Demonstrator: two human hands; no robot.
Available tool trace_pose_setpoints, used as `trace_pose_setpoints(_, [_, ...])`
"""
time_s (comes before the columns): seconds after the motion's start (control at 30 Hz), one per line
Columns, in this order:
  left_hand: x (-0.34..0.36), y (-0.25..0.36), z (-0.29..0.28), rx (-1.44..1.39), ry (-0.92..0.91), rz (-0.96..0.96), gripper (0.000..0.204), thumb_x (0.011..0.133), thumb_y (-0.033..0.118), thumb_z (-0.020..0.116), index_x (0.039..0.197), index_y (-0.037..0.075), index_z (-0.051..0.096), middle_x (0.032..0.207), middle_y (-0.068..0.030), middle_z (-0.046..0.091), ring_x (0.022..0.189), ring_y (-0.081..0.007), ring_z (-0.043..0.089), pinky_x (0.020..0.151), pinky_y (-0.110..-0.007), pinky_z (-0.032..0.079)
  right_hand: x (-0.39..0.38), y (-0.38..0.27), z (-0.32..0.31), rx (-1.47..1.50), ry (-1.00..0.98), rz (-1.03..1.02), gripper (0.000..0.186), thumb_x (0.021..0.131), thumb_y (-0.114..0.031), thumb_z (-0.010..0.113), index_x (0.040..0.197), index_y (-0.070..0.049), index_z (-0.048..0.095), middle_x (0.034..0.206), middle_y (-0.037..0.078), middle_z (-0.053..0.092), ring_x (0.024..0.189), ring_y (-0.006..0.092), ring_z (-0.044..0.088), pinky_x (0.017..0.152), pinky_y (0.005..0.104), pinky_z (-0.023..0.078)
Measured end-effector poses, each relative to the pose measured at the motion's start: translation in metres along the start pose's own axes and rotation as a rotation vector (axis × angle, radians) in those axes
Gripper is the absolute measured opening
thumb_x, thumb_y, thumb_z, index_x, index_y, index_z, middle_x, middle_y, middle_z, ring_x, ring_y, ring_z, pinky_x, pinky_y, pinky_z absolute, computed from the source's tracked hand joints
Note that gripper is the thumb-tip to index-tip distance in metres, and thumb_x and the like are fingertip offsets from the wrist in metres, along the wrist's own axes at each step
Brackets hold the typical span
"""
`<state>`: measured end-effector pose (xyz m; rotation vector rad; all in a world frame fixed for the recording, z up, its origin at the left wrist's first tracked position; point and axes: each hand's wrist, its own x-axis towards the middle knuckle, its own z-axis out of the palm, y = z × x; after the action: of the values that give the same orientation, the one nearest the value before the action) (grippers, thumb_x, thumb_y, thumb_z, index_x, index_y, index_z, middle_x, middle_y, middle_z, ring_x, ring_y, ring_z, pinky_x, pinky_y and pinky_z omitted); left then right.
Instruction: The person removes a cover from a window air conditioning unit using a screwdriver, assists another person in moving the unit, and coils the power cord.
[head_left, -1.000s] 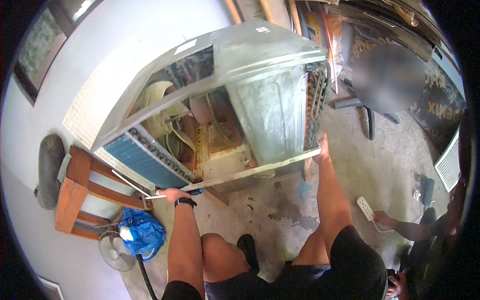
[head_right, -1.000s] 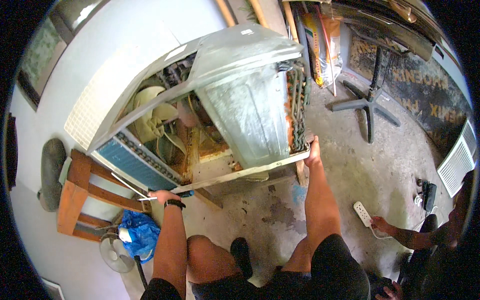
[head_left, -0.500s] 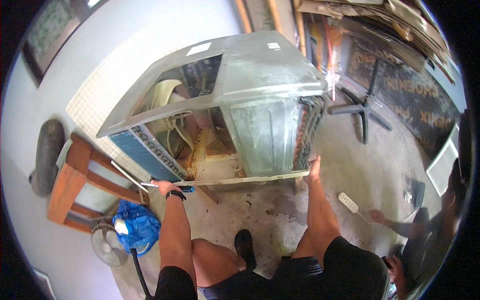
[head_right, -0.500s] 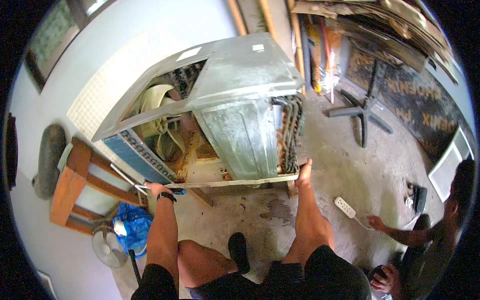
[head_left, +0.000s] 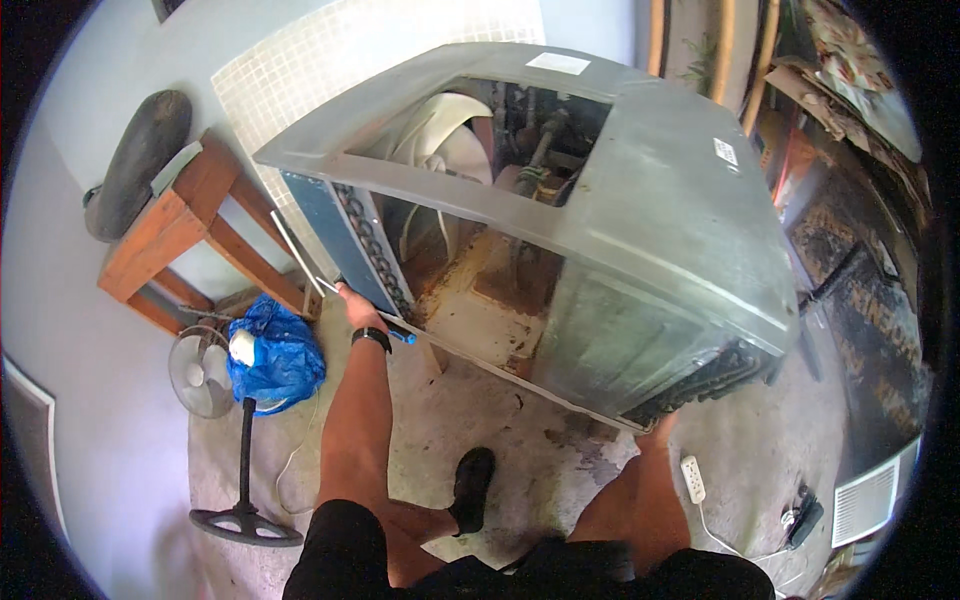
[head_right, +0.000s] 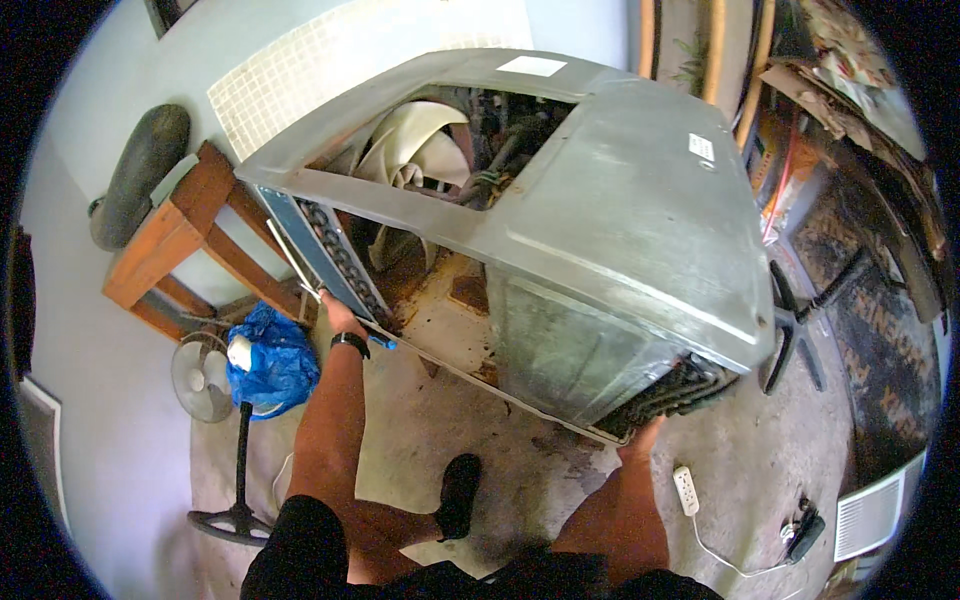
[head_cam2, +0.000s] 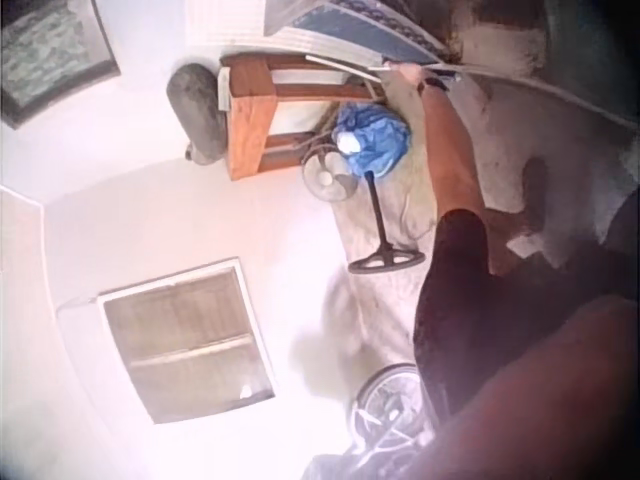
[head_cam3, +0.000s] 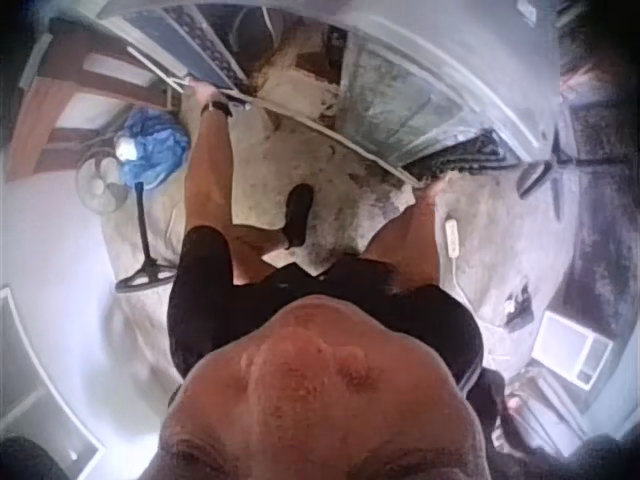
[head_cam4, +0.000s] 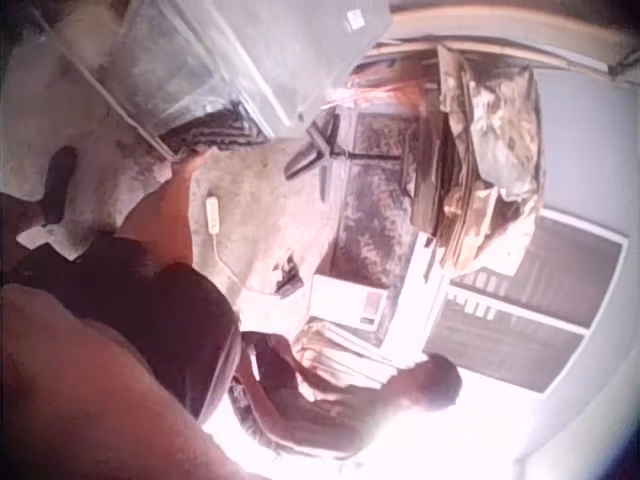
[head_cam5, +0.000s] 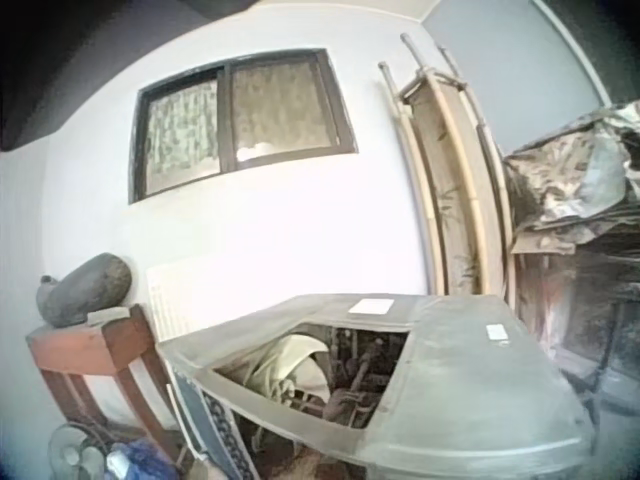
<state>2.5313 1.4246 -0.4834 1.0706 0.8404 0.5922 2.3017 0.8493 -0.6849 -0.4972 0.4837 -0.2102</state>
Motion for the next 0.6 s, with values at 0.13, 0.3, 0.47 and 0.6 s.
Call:
trace_pose_setpoints(0.13, [-0.014, 0.003, -0.023, -0.064, -0.117, -0.016, 0.095, 0.093, 0.077, 0.034, 0.146, 0.0, 0.044, 0.145, -0.012, 0.052, 0.129, -0.0311, 0.051, 0.111, -0.038, 0.036, 0.015, -0.004, -0.021, -0.102, -0.168, 0.145, 0.058, 0.093, -0.059, 0.055, 0.129, -0.014, 0.06, 0.127, 0.006, 0.063, 0.119, 0.0285, 0.056, 0.103, 0.0478, 0.045])
trace_pose_setpoints(0.3, [-0.052, -0.017, -0.016, -0.258, -0.327, 0.024, 0.092, 0.09, 0.08, 0.038, 0.147, 0.008, 0.043, 0.144, -0.0107, 0.052, 0.125, -0.0299, 0.053, 0.108, -0.042, 0.043, 0.09, -0.018, -0.065, 0.02, -0.596, 0.155, 0.05, 0.096, -0.05, 0.056, 0.128, -0.012, 0.06, 0.127, 0.01, 0.063, 0.116, 0.0285, 0.059, 0.098, 0.0454, 0.05])
trace_pose_setpoints(0.47, [-0.164, -0.073, -0.024, -0.286, -0.407, -0.082, 0.082, 0.092, 0.075, 0.043, 0.141, 0.01, 0.049, 0.134, -0.0077, 0.058, 0.121, -0.0297, 0.054, 0.104, -0.043, 0.042, 0.061, -0.02, -0.009, -0.099, -0.377, 0.148, 0.053, 0.098, -0.05, 0.05, 0.133, -0.011, 0.057, 0.13, 0.01, 0.062, 0.116, 0.0298, 0.059, 0.099, 0.0462, 0.05])
trace_pose_setpoints(0.6, [-0.191, -0.09, -0.042, -0.224, -0.484, -0.189, 0.077, 0.093, 0.072, 0.044, 0.139, 0.011, 0.051, 0.132, -0.0067, 0.06, 0.12, -0.0271, 0.055, 0.1, -0.042, 0.046, 0.038, -0.024, 0.044, -0.055, -0.421, 0.198, 0.058, 0.099, -0.056, 0.047, 0.137, -0.013, 0.055, 0.132, 0.01, 0.062, 0.118, 0.0301, 0.058, 0.101, 0.0488, 0.048])
